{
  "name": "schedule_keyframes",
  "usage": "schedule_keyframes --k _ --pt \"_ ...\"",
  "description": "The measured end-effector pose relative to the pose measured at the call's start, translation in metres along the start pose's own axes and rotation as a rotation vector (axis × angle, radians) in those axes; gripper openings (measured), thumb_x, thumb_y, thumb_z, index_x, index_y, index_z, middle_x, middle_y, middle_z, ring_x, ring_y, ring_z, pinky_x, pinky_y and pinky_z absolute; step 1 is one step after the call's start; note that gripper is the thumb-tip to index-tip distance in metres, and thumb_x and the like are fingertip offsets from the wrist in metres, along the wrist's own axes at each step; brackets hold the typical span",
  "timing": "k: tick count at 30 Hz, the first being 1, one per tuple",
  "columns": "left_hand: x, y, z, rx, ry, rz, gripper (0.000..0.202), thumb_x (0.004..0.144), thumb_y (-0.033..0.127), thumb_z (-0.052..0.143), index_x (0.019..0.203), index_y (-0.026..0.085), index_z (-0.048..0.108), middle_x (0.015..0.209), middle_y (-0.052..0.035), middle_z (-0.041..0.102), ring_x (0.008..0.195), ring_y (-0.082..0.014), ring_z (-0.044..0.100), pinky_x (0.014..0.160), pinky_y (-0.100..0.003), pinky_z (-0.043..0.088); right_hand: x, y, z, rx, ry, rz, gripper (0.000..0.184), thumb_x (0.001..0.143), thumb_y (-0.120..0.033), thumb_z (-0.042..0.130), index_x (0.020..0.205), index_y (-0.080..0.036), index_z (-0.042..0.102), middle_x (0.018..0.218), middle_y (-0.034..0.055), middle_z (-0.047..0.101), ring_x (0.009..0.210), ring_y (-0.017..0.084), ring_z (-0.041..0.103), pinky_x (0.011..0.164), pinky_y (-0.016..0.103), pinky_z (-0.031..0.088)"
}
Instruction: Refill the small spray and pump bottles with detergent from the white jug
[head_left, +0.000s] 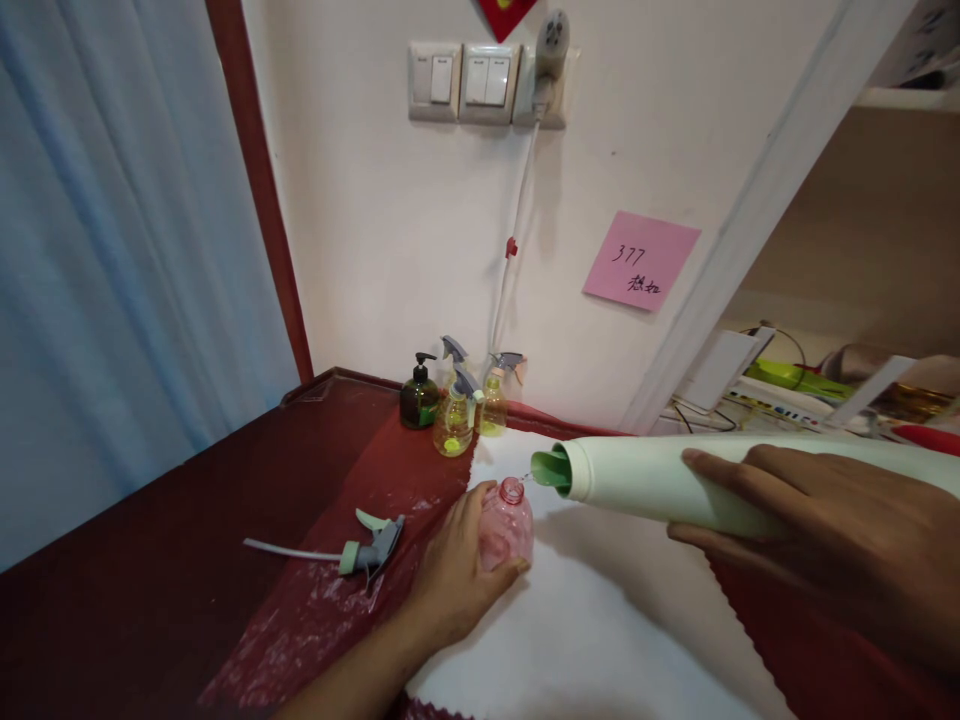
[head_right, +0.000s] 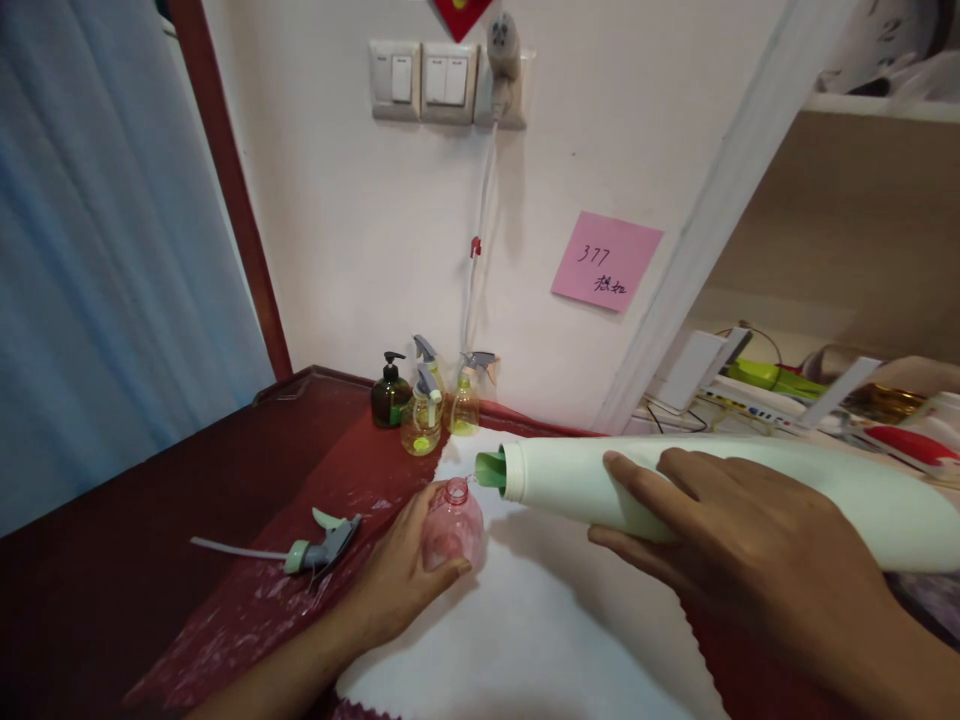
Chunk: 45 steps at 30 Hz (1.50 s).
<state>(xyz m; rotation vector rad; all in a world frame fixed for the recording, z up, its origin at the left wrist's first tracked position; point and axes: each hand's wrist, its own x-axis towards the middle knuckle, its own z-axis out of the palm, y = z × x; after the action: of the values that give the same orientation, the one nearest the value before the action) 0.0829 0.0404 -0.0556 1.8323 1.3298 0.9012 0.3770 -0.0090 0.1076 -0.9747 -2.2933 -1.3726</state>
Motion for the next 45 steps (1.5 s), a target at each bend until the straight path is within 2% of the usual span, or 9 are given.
schedule_keyframes --k 8,21,32,37,42,45 --pt "-0.001 -0.001 0.001 0.010 -0.008 -0.001 0.082 0.075 0.034 0.071 0.148 0.021 0.037 0.155 -0.0155 0.048 0.144 -0.0316 0.043 0.121 -0.046 0.032 0.005 0.000 -0.002 0.009 0.009 -0.035 0.035 0.106 -0.044 0.037 0.111 -0.017 0.059 0.073 0.0108 0.073 0.049 0.028 0.069 0.043 0.037 0.049" --pt "0.000 -0.004 0.001 0.014 -0.001 0.018 0.082 0.077 0.034 0.071 0.150 0.020 0.035 0.156 -0.0155 0.047 0.144 -0.0314 0.043 0.121 -0.047 0.032 -0.002 0.000 0.001 0.022 0.000 0.006 0.036 0.105 -0.046 0.041 0.113 -0.017 0.061 0.079 0.0090 0.075 0.055 0.026 0.069 0.050 0.037 0.047" --pt "-0.002 -0.002 0.001 -0.009 0.015 0.017 0.080 0.076 0.031 0.072 0.147 0.023 0.037 0.155 -0.0154 0.049 0.144 -0.0332 0.044 0.122 -0.052 0.031 0.004 -0.005 -0.001 0.044 0.006 0.004 0.033 0.106 -0.044 0.040 0.109 -0.017 0.059 0.071 0.0072 0.071 0.048 0.024 0.067 0.045 0.035 0.048" --pt "-0.001 0.000 0.001 0.009 0.007 0.009 0.080 0.076 0.032 0.071 0.147 0.021 0.036 0.155 -0.0149 0.049 0.144 -0.0314 0.043 0.122 -0.047 0.031 0.005 -0.009 0.000 0.078 0.015 0.021 0.034 0.106 -0.045 0.040 0.106 -0.017 0.059 0.065 0.0043 0.067 0.046 0.023 0.065 0.046 0.033 0.047" --pt "-0.001 0.001 0.000 -0.006 0.001 -0.002 0.082 0.076 0.032 0.070 0.149 0.019 0.035 0.156 -0.0156 0.047 0.145 -0.0311 0.042 0.122 -0.047 0.029 -0.005 -0.013 0.010 0.123 0.025 0.068 0.035 0.105 -0.048 0.042 0.110 -0.018 0.059 0.077 0.0081 0.073 0.051 0.021 0.066 0.047 0.033 0.045" --pt "-0.001 -0.001 0.001 -0.022 0.010 0.006 0.082 0.075 0.032 0.071 0.149 0.018 0.037 0.155 -0.0176 0.048 0.144 -0.0329 0.042 0.121 -0.048 0.030 -0.016 -0.014 0.021 0.169 -0.022 0.130 0.038 0.102 -0.053 0.047 0.115 -0.019 0.060 0.083 0.0096 0.075 0.057 0.023 0.069 0.048 0.034 0.046"
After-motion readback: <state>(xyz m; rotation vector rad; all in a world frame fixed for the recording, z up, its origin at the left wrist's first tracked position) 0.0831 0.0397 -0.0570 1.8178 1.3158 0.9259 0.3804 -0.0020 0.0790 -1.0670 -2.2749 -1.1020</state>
